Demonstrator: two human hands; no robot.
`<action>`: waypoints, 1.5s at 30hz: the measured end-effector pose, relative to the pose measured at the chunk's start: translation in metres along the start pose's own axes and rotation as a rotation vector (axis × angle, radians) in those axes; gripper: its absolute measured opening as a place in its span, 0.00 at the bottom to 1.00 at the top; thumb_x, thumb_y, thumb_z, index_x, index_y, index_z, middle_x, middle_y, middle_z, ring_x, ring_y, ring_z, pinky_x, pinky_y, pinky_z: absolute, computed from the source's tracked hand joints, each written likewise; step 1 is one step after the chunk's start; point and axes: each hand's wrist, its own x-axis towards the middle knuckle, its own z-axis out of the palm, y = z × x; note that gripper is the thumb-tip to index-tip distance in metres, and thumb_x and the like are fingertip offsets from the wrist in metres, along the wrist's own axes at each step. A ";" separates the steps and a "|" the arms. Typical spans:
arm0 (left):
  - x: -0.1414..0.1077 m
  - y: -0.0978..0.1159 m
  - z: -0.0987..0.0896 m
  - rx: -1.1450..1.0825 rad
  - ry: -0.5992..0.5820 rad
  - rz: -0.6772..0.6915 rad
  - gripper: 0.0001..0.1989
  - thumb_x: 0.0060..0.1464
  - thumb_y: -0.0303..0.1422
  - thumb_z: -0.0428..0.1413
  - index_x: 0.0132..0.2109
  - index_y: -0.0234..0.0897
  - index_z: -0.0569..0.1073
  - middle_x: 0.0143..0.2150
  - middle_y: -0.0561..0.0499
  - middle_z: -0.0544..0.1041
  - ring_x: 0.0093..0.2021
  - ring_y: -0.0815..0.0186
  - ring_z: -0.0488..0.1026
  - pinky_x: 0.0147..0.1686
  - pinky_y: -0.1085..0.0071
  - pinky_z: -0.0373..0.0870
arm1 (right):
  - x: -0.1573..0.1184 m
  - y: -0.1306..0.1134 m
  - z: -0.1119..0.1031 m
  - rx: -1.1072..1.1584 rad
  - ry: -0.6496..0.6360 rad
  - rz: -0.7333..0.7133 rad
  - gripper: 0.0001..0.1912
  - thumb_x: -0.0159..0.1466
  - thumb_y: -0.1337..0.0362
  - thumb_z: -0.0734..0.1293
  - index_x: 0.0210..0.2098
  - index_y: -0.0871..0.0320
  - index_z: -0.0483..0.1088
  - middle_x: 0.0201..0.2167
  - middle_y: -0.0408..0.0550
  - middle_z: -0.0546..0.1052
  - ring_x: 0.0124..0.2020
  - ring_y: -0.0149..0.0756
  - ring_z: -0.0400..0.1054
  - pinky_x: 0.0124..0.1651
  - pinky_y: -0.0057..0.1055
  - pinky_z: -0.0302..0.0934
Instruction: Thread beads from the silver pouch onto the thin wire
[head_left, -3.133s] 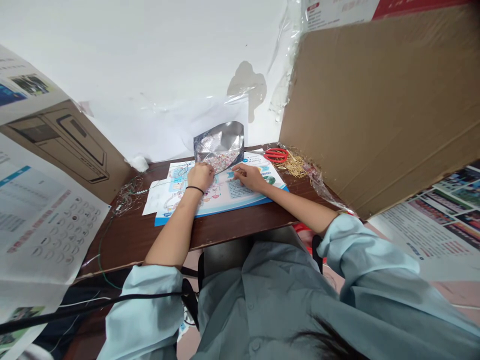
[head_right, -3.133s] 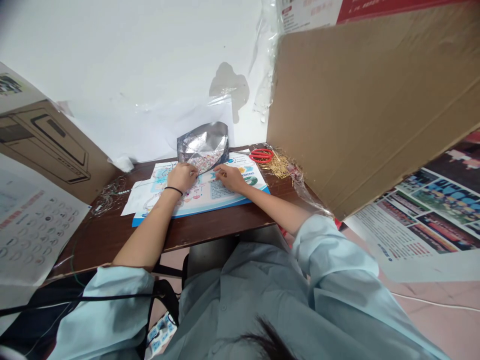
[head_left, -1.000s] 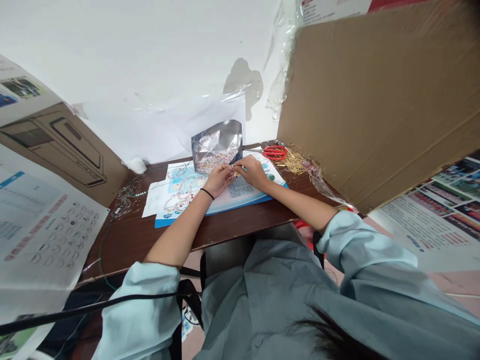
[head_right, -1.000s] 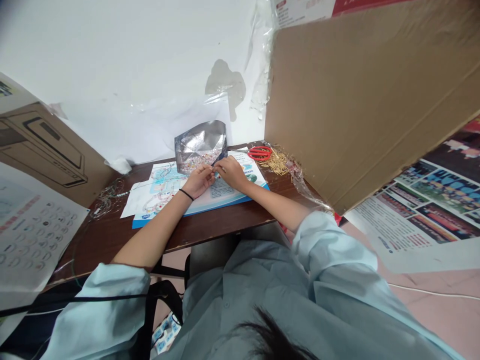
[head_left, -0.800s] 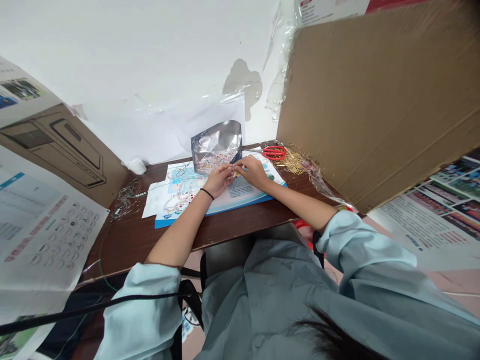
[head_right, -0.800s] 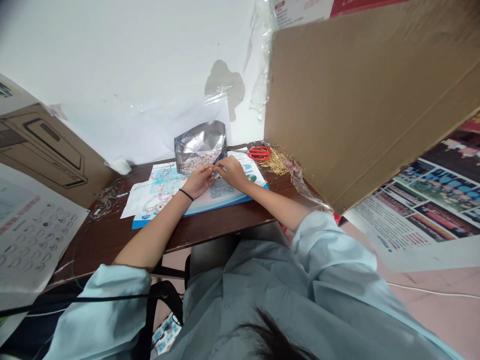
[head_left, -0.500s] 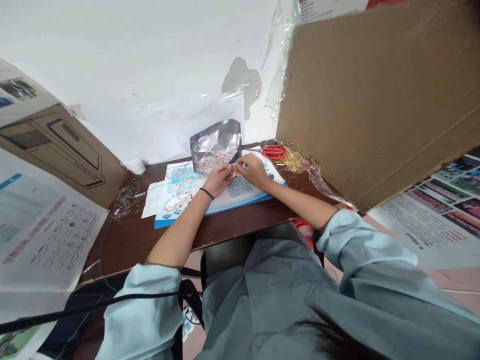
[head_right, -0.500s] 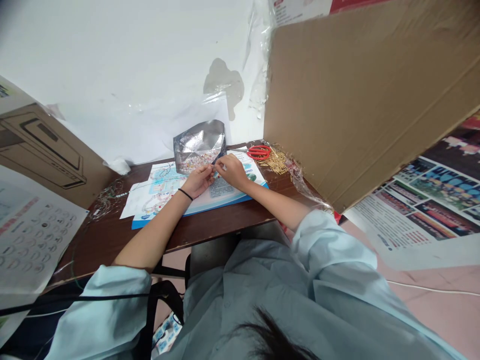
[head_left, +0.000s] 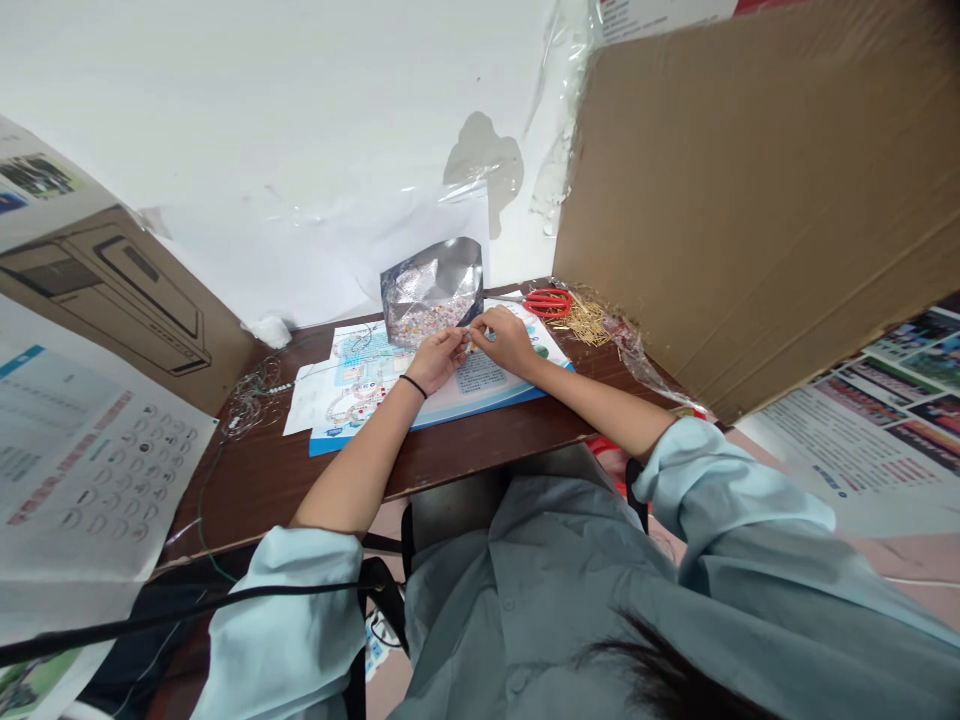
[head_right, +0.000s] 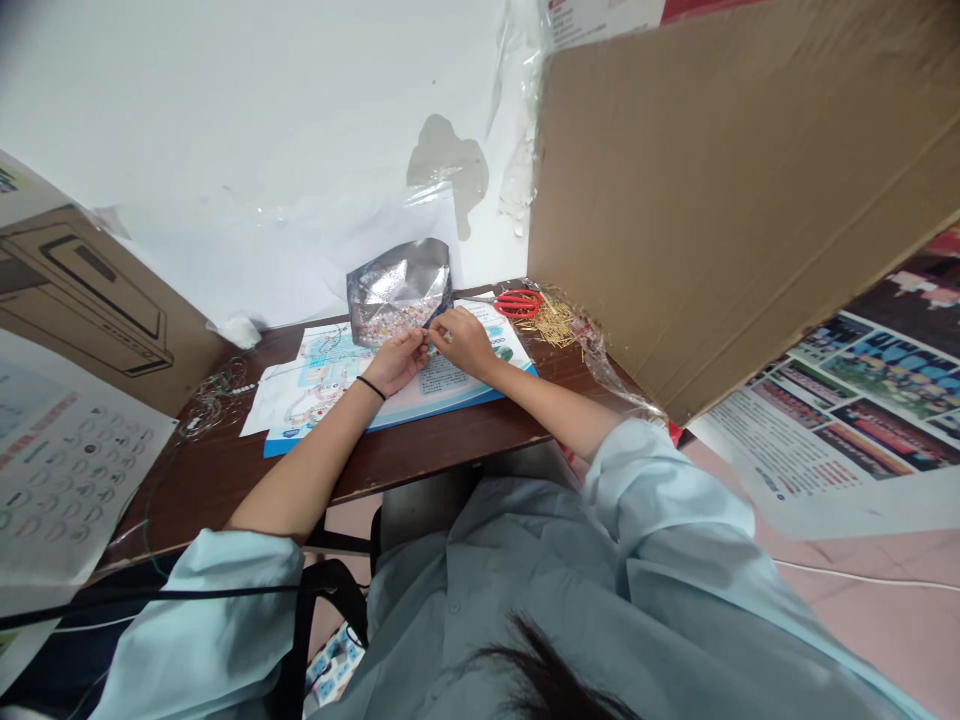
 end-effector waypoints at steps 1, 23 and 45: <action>0.000 0.000 0.000 -0.005 0.000 -0.001 0.06 0.58 0.28 0.60 0.32 0.33 0.74 0.30 0.52 0.72 0.28 0.75 0.65 0.31 0.76 0.63 | 0.000 0.000 0.000 0.001 -0.008 -0.002 0.09 0.66 0.67 0.62 0.29 0.55 0.69 0.29 0.48 0.72 0.36 0.41 0.64 0.46 0.38 0.58; 0.002 -0.002 -0.001 -0.002 -0.025 -0.001 0.07 0.54 0.30 0.65 0.32 0.32 0.74 0.28 0.54 0.72 0.28 0.76 0.65 0.30 0.77 0.62 | -0.001 0.003 0.002 -0.049 0.012 -0.044 0.09 0.66 0.68 0.63 0.29 0.55 0.69 0.29 0.48 0.74 0.35 0.39 0.65 0.44 0.36 0.58; 0.000 0.011 0.001 0.131 0.228 0.096 0.11 0.60 0.32 0.58 0.29 0.34 0.70 0.25 0.55 0.70 0.25 0.76 0.64 0.26 0.79 0.61 | 0.002 0.003 -0.001 0.091 -0.026 0.094 0.06 0.64 0.68 0.64 0.33 0.58 0.74 0.31 0.46 0.76 0.31 0.35 0.65 0.40 0.32 0.59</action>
